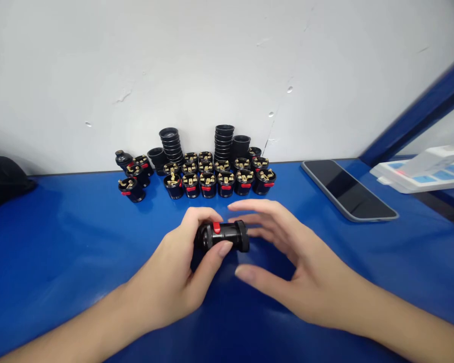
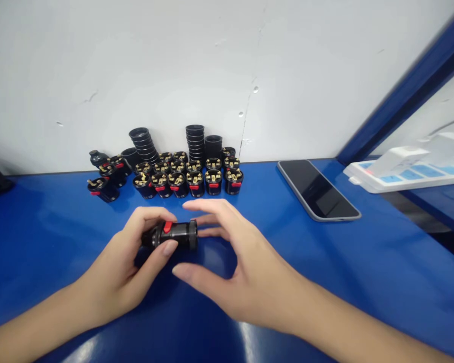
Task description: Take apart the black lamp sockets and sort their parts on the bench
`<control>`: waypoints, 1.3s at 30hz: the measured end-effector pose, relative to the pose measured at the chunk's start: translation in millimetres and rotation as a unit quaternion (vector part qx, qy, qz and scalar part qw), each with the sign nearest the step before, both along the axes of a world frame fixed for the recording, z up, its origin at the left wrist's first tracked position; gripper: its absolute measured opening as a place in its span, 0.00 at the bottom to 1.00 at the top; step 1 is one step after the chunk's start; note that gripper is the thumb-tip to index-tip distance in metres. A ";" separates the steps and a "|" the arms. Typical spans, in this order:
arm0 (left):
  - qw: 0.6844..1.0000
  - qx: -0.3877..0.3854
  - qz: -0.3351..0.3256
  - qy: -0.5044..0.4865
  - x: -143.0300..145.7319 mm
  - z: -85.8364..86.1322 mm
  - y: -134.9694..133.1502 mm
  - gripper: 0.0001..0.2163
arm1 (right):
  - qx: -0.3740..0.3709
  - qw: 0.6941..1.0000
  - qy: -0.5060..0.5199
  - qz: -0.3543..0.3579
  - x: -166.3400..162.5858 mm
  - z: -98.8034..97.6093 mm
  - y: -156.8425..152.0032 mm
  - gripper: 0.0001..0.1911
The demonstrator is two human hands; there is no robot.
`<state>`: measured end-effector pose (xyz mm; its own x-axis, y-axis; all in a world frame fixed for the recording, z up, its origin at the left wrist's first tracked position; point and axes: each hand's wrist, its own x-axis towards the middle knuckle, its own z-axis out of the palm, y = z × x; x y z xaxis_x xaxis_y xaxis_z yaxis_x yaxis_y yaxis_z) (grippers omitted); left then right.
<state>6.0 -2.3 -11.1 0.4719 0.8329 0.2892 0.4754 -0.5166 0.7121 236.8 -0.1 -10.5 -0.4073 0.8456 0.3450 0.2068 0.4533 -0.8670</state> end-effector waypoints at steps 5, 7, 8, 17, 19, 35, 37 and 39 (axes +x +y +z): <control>0.999 0.028 -0.002 0.019 -1.3 0.2 0.5 0.12 | -0.114 0.993 0.027 0.021 1.2 -1.3 2.5 0.10; 1.000 -0.010 0.002 0.003 -1.2 1.8 0.7 0.09 | -0.039 0.999 0.031 0.014 3.0 -3.8 4.2 0.13; 0.999 -0.034 0.006 -0.008 -0.9 2.8 0.7 0.08 | 0.014 1.000 0.022 0.012 3.8 -4.6 4.8 0.14; 0.976 -0.187 0.048 -0.105 4.5 7.0 0.9 0.20 | 0.254 0.964 -0.076 -0.010 5.1 -3.1 -0.5 0.18; 0.970 -0.206 0.050 -0.118 5.1 6.1 1.1 0.21 | 0.270 0.960 -0.076 -0.006 5.0 -3.7 -0.1 0.18; 0.988 -0.129 0.043 -0.078 0.8 3.4 3.3 0.13 | 0.163 0.986 -0.014 0.015 7.1 -4.3 5.2 0.17; 0.981 -0.160 0.055 -0.094 3.0 5.8 3.4 0.17 | 0.229 0.972 -0.039 0.013 6.9 -4.1 4.7 0.17; 0.974 -0.188 0.063 -0.108 4.5 7.2 2.7 0.20 | 0.271 0.961 -0.053 0.013 6.4 -3.3 3.8 0.17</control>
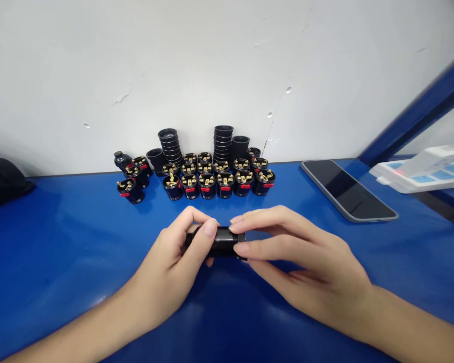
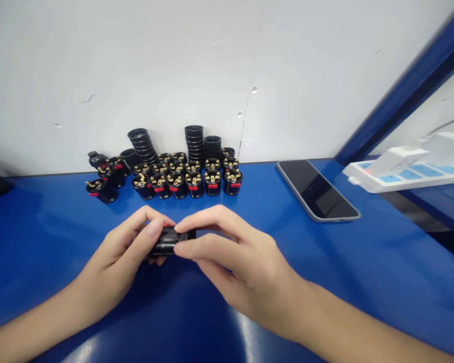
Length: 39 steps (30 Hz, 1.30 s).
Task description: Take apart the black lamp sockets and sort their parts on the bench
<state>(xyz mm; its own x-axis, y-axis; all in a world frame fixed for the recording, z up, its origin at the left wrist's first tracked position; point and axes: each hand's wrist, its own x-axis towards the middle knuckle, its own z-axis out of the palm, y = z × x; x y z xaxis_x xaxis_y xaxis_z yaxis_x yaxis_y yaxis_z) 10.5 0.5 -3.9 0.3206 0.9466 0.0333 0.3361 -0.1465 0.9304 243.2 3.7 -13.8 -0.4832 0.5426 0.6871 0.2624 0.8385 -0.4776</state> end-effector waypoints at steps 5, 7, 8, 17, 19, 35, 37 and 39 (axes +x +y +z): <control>1.000 0.005 -0.004 -0.006 -0.1 -2.8 -1.7 0.18 | 0.002 1.000 -0.019 0.008 -0.8 0.7 -1.4 0.17; 0.999 0.048 -0.008 0.014 -1.6 -5.3 -2.3 0.14 | -0.035 0.999 -0.020 0.003 -1.2 0.6 -1.3 0.17; 0.997 0.071 -0.012 0.025 -2.7 -6.5 -2.8 0.12 | -0.063 0.998 -0.013 -0.005 -1.5 0.7 -1.2 0.21; 0.995 0.085 -0.018 0.051 -4.3 -5.1 -3.2 0.10 | -0.171 0.984 0.053 0.008 -1.5 -1.3 2.6 0.15; 0.998 0.050 -0.005 0.036 -2.1 -2.2 -1.9 0.14 | -0.103 0.994 0.035 0.002 -1.1 -1.2 1.5 0.16; 0.988 0.134 -0.034 0.065 -5.0 -8.4 -5.1 0.10 | -0.256 0.965 0.043 -0.021 -2.9 1.4 2.1 0.13; 0.989 0.125 -0.027 0.068 -5.3 -8.1 -3.9 0.10 | -0.254 0.965 0.064 -0.013 -3.3 1.0 2.2 0.12; 0.994 0.092 -0.008 0.058 -4.8 -5.9 -3.0 0.10 | -0.208 0.975 0.074 -0.001 -2.7 -0.4 2.0 0.15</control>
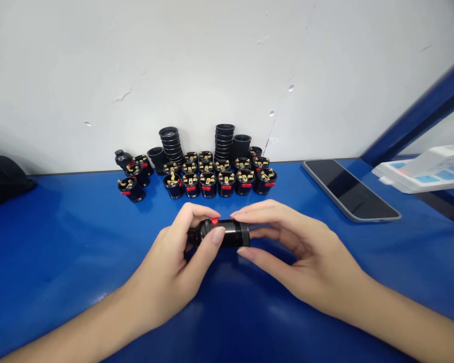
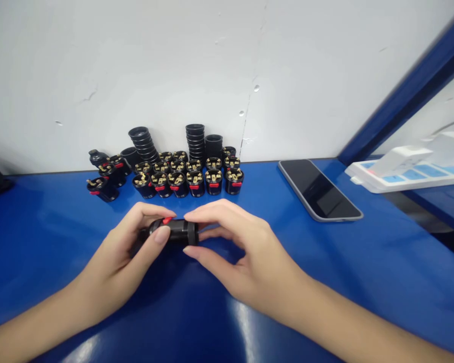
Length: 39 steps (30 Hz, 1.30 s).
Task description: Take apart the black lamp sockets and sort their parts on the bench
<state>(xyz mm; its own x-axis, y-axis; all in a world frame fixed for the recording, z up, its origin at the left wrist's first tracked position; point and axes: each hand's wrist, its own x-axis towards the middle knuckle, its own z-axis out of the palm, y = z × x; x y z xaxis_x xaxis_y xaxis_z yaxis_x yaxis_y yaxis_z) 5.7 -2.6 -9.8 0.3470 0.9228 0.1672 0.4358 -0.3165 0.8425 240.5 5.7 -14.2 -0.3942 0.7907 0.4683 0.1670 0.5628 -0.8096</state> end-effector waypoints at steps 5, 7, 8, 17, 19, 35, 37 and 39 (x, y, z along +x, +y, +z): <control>0.998 -0.062 0.019 -0.024 2.9 6.7 0.4 0.18 | 0.129 0.991 -0.033 0.000 2.7 -3.0 -0.4 0.17; 0.998 -0.063 0.020 -0.024 3.8 6.8 0.1 0.18 | 0.145 0.988 -0.044 -0.002 2.7 -2.8 -1.1 0.17; 0.998 -0.055 0.017 -0.024 4.0 6.1 -0.2 0.17 | 0.142 0.989 -0.047 -0.001 2.3 -2.3 -1.6 0.17; 0.999 0.040 -0.025 0.015 0.3 -0.4 -1.3 0.09 | -0.044 0.999 0.001 -0.002 -0.8 -1.2 -1.3 0.15; 1.000 0.016 -0.012 0.003 1.3 2.2 -0.5 0.09 | 0.000 1.000 0.015 0.003 0.0 -2.8 -0.7 0.17; 0.995 0.068 0.050 0.046 0.1 10.2 6.2 0.08 | 0.161 0.983 -0.053 -0.077 9.3 2.6 -0.4 0.24; 0.992 0.111 -0.005 0.065 1.1 10.0 4.5 0.07 | 0.156 0.984 -0.043 -0.069 8.3 1.5 -0.5 0.26; 0.987 0.132 -0.045 0.079 2.0 8.6 3.1 0.08 | 0.145 0.988 -0.027 -0.054 7.2 0.5 -1.1 0.30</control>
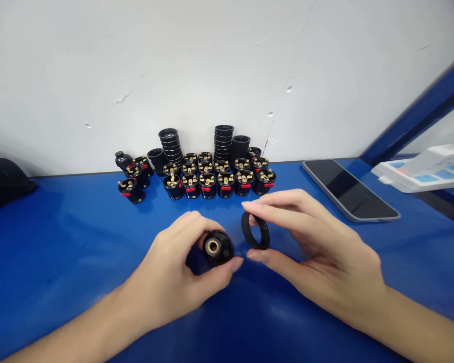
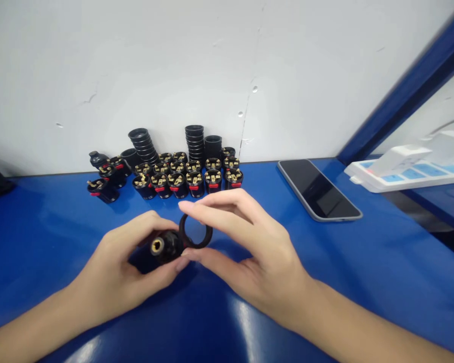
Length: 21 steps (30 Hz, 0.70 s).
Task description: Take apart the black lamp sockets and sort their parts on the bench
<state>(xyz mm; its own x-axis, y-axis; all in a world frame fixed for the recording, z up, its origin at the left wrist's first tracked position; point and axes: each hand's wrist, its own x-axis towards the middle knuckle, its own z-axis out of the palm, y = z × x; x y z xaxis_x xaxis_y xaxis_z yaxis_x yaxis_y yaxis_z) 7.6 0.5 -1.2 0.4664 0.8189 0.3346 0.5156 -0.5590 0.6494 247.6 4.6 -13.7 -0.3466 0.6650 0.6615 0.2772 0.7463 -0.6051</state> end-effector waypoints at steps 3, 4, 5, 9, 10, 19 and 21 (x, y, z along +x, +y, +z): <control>1.000 -0.008 -0.025 0.016 -0.6 -3.9 -0.9 0.13 | -0.031 0.999 0.027 0.027 -1.5 -1.8 -1.8 0.36; 0.999 -0.017 -0.028 0.018 -1.3 -5.3 -0.9 0.16 | -0.038 0.998 0.031 0.033 -2.0 -2.5 -2.6 0.37; 0.999 -0.025 -0.029 0.015 -2.3 -6.6 -0.8 0.20 | -0.042 0.998 0.031 0.038 -2.5 -3.3 -3.4 0.39; 0.999 0.025 -0.017 -0.038 -7.2 -8.3 0.6 0.27 | -0.053 0.997 0.021 0.043 -4.5 -6.2 -6.3 0.40; 0.997 0.059 -0.019 -0.046 -8.5 -7.7 1.1 0.25 | -0.059 0.997 0.018 0.043 -5.0 -6.7 -6.9 0.40; 0.972 0.224 -0.067 0.025 -12.6 -0.1 1.9 0.18 | -0.079 0.996 -0.016 0.040 -7.8 -7.0 -11.0 0.34; 0.972 0.228 -0.045 0.023 -12.8 4.1 2.7 0.15 | -0.088 0.995 -0.037 0.026 -7.9 -8.1 -10.6 0.35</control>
